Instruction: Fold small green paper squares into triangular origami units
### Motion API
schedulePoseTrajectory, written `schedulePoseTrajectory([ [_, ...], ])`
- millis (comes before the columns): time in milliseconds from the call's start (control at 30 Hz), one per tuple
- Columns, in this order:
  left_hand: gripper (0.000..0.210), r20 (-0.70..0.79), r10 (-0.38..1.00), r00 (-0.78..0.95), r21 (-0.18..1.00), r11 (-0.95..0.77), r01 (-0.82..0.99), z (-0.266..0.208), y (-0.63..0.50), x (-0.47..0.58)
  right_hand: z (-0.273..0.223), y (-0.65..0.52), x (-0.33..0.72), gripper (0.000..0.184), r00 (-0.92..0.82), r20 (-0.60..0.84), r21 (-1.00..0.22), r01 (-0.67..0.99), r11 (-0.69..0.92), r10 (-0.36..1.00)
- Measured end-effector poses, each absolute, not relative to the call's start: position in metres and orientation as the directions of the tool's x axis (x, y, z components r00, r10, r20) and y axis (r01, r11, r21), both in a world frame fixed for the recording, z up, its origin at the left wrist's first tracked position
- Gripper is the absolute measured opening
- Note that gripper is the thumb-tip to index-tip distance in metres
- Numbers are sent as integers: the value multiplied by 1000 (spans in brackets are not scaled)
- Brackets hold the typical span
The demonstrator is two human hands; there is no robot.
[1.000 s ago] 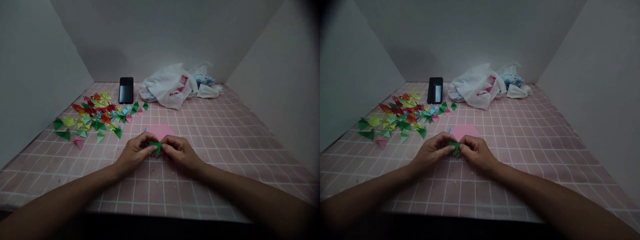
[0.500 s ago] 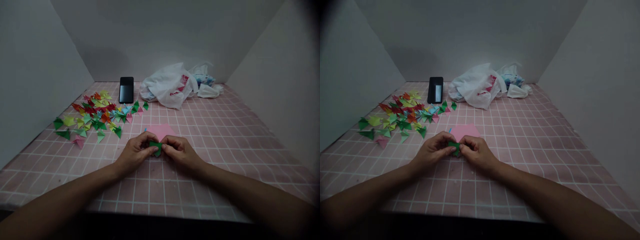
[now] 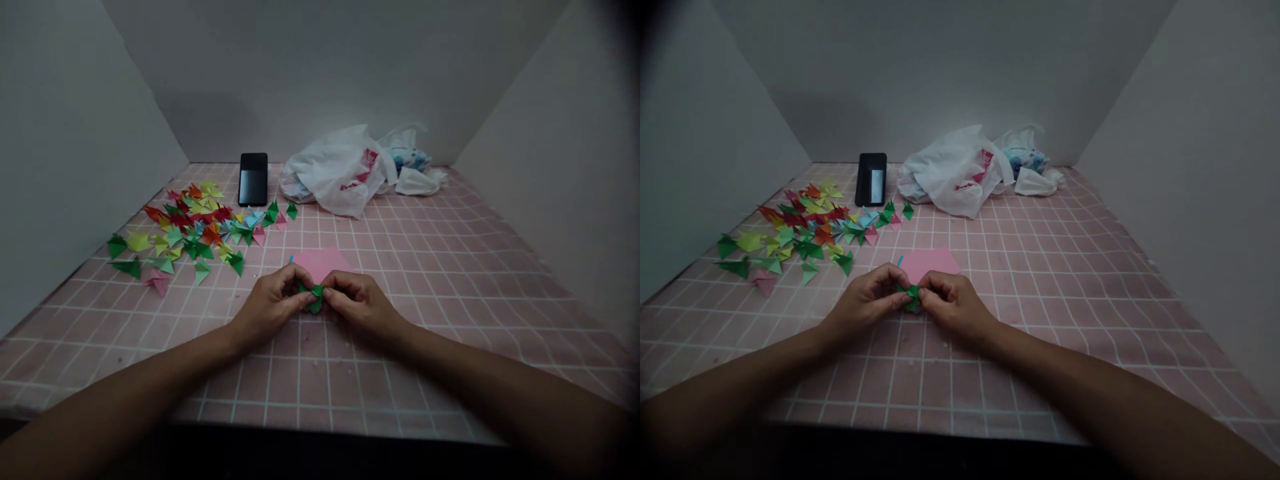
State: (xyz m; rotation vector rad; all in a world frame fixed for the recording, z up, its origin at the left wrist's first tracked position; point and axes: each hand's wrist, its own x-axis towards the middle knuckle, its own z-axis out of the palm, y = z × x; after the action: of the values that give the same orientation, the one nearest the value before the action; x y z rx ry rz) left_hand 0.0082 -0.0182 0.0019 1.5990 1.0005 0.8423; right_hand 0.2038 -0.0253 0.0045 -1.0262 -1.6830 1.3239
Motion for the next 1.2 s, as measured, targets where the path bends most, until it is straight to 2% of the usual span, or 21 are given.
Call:
schedulePoseTrajectory([
  [433, 12, 106, 909, 403, 938, -226, 264, 12, -19, 9, 4, -25, 205, 19, -441, 161, -943, 195, 269, 883],
  [800, 16, 15, 939, 344, 979, -84, 186, 14, -20, 11, 3, -26, 204, 17, -438, 183, -934, 202, 295, 880],
  [900, 15, 23, 940, 340, 978, -90, 185, 13, -19, 11, 4, -27, 204, 17, -441, 166, -952, 162, 260, 882],
  [1100, 17, 11, 943, 333, 988, -60, 139, 11, -18, 10, 2, -28, 205, 21, -447, 4, -1000, -5, 3, 894],
  [1200, 17, 19, 944, 328, 994, -54, 97, 11, -18, 11, 0, -28, 205, 20, -464, -2, -998, -58, -33, 886],
])
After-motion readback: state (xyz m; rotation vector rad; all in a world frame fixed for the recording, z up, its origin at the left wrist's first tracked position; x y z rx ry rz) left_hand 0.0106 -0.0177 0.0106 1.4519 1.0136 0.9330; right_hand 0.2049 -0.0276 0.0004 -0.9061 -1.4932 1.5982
